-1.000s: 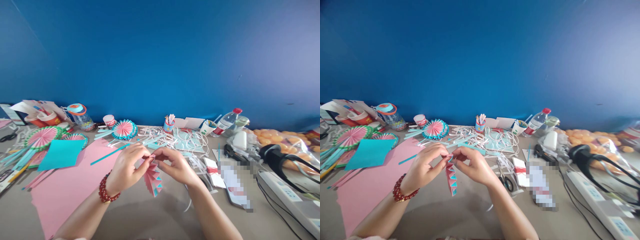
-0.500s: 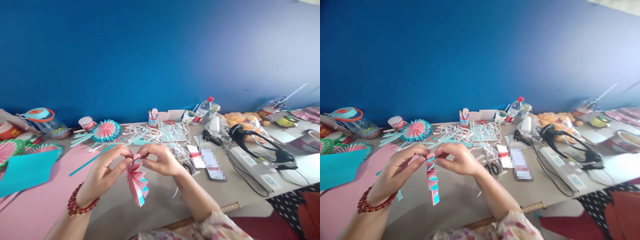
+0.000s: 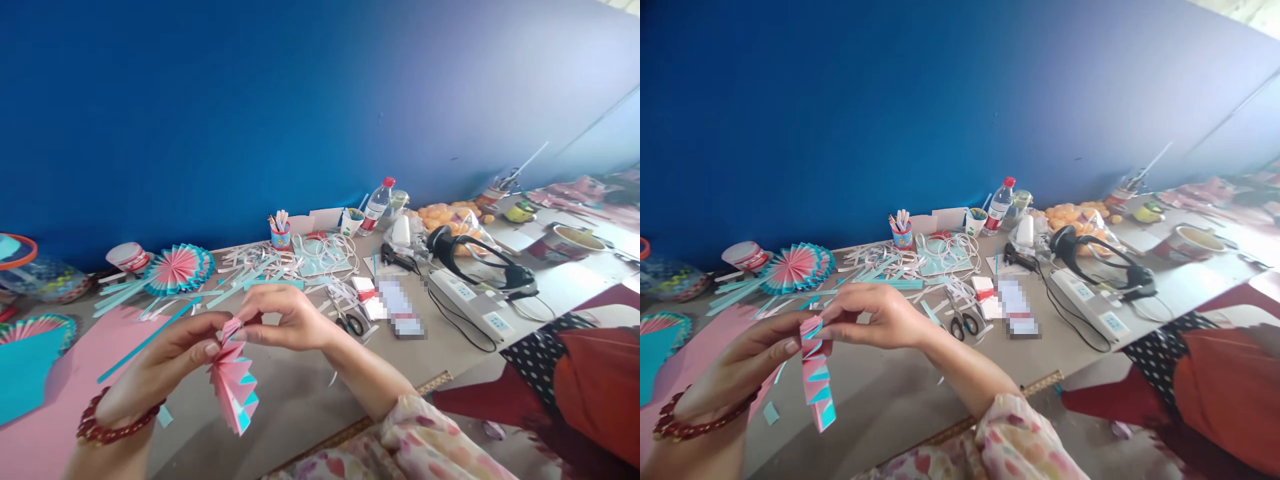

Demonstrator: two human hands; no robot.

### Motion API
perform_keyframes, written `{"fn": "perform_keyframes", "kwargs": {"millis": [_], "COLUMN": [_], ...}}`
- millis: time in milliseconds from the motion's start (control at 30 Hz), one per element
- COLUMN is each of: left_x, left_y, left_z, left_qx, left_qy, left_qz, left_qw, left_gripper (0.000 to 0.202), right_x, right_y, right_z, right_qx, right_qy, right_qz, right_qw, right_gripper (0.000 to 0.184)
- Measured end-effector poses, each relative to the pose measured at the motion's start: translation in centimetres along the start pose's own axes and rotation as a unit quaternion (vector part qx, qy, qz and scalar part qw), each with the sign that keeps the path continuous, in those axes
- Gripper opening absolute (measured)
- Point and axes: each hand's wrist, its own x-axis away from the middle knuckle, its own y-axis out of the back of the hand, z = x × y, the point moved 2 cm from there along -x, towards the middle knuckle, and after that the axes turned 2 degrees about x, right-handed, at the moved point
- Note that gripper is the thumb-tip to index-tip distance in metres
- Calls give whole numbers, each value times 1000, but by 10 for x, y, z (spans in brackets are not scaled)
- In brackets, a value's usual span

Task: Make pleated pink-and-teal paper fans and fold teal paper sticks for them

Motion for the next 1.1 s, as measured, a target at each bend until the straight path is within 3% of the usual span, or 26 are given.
{"fn": "perform_keyframes", "kwargs": {"millis": [167,533,767,1100], "left_x": [0,-3,-1,-2], "left_y": [-1,-6,-10,-12], "left_z": [2,-10,-14,-18], "left_qx": [60,-4,-15,-106], "left_qy": [24,3,-12,-40], "left_qz": [-2,14,33,-31], "left_qw": [998,1000,999,993], "left_gripper": [20,26,25,22], "right_x": [0,1,2,3], "right_y": [-2,-3,-4,-3], "right_z": [0,-1,-2,-4], "right_qx": [4,-37,-97,-100], "right_qy": [-2,1,-28,-49], "right_qz": [8,4,9,-46], "right_qw": [1000,999,995,993], "right_gripper": [20,19,30,26]}}
